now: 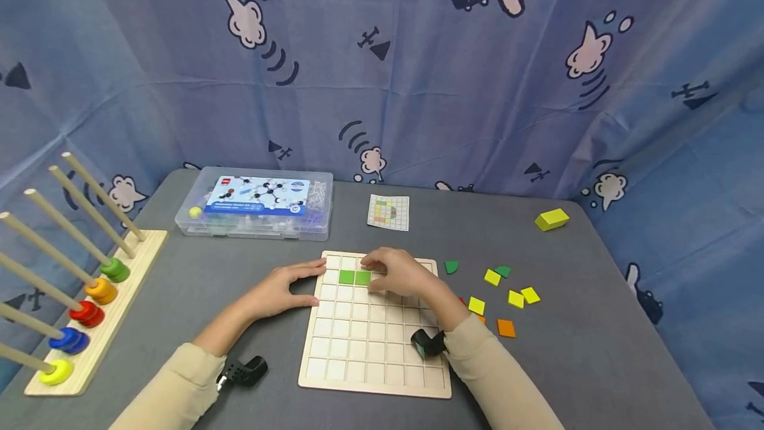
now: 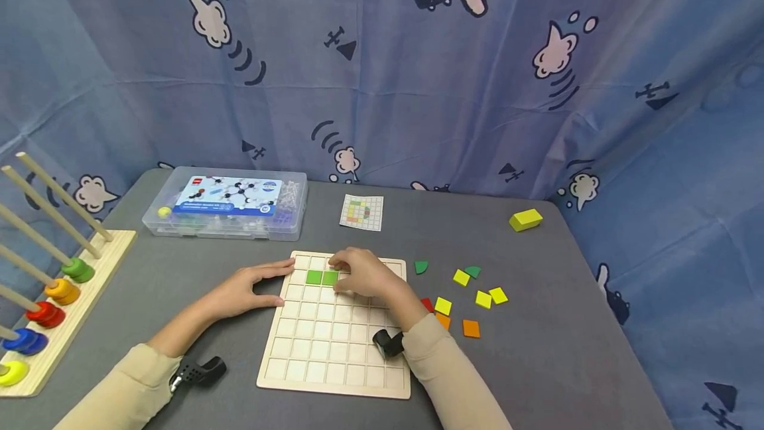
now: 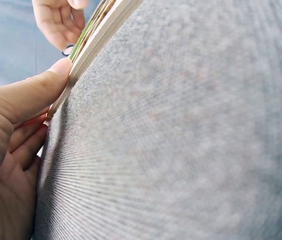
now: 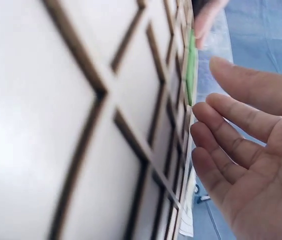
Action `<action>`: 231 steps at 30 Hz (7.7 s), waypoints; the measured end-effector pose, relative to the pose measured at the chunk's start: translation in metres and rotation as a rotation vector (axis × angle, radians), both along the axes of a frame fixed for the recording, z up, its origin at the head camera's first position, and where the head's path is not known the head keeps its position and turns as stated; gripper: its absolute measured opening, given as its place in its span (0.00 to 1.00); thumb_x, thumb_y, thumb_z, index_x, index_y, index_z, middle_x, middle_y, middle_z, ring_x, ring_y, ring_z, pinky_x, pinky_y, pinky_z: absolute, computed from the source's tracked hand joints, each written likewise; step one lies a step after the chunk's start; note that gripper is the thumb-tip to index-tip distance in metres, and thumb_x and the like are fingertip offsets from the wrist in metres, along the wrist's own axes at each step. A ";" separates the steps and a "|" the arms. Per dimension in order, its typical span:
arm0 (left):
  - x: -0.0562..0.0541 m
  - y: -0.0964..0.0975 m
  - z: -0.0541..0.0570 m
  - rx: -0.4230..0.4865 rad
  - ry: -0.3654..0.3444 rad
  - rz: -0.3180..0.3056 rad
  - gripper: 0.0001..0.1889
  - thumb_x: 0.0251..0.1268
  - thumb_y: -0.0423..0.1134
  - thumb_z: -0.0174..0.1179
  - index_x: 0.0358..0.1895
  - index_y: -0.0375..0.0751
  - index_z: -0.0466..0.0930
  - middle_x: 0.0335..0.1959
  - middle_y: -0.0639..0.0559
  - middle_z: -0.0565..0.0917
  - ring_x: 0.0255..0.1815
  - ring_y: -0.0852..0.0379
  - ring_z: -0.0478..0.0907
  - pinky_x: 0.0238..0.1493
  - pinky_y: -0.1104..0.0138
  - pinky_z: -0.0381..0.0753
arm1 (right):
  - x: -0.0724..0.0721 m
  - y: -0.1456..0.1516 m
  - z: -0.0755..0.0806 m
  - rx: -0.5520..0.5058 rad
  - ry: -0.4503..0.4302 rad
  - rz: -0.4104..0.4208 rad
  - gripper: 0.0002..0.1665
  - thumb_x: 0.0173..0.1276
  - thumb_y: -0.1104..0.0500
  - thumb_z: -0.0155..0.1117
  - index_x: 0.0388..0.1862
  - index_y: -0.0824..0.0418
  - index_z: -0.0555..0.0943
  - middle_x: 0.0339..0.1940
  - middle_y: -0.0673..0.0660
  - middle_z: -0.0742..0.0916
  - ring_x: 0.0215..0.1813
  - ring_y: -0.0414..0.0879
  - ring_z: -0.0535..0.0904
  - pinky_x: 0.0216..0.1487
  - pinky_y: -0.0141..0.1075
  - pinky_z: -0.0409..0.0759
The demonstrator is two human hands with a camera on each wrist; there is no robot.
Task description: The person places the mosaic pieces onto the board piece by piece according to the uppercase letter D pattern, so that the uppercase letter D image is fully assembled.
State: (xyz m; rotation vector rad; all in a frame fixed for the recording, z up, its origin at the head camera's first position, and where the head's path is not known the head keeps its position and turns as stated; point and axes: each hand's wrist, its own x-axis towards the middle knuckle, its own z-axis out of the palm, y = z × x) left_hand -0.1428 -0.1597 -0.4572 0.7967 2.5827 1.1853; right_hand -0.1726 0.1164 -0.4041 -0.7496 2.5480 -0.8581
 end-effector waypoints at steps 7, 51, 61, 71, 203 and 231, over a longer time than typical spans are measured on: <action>0.001 -0.001 0.000 -0.014 0.000 0.000 0.34 0.56 0.50 0.67 0.66 0.42 0.70 0.71 0.53 0.66 0.72 0.47 0.60 0.67 0.49 0.63 | 0.008 0.024 0.010 -0.104 0.007 -0.035 0.27 0.62 0.61 0.67 0.61 0.63 0.75 0.57 0.60 0.81 0.60 0.57 0.76 0.59 0.50 0.75; 0.002 -0.001 0.004 -0.012 -0.021 0.016 0.35 0.56 0.52 0.66 0.67 0.44 0.70 0.71 0.54 0.66 0.73 0.47 0.59 0.67 0.48 0.63 | 0.045 0.262 0.003 0.013 -0.038 -0.419 0.32 0.69 0.56 0.60 0.66 0.71 0.67 0.64 0.72 0.74 0.64 0.69 0.68 0.57 0.58 0.73; 0.002 0.000 0.002 -0.019 -0.017 0.011 0.35 0.56 0.53 0.66 0.67 0.45 0.70 0.71 0.55 0.65 0.73 0.47 0.59 0.67 0.48 0.63 | 0.047 0.273 -0.016 0.028 -0.052 -0.433 0.29 0.66 0.57 0.64 0.63 0.66 0.72 0.62 0.68 0.75 0.60 0.57 0.71 0.57 0.43 0.75; -0.001 0.000 0.000 -0.016 0.004 0.008 0.34 0.56 0.52 0.66 0.66 0.44 0.71 0.71 0.55 0.66 0.72 0.48 0.61 0.67 0.49 0.64 | 0.047 0.278 -0.026 0.011 0.049 -0.431 0.21 0.63 0.61 0.66 0.56 0.63 0.79 0.56 0.62 0.76 0.47 0.22 0.65 0.46 0.21 0.69; 0.001 -0.001 0.002 0.002 0.001 0.018 0.33 0.55 0.48 0.68 0.65 0.43 0.72 0.70 0.54 0.67 0.72 0.49 0.60 0.68 0.50 0.63 | 0.005 0.018 -0.006 -0.028 0.016 -0.094 0.17 0.57 0.63 0.72 0.45 0.62 0.81 0.41 0.54 0.83 0.44 0.46 0.78 0.48 0.37 0.78; 0.001 -0.001 0.002 -0.004 0.013 0.004 0.33 0.56 0.48 0.67 0.66 0.41 0.71 0.71 0.52 0.67 0.72 0.47 0.62 0.67 0.50 0.64 | 0.009 0.123 0.005 -0.174 0.016 -0.315 0.25 0.65 0.60 0.64 0.60 0.67 0.74 0.56 0.65 0.80 0.57 0.59 0.76 0.57 0.52 0.75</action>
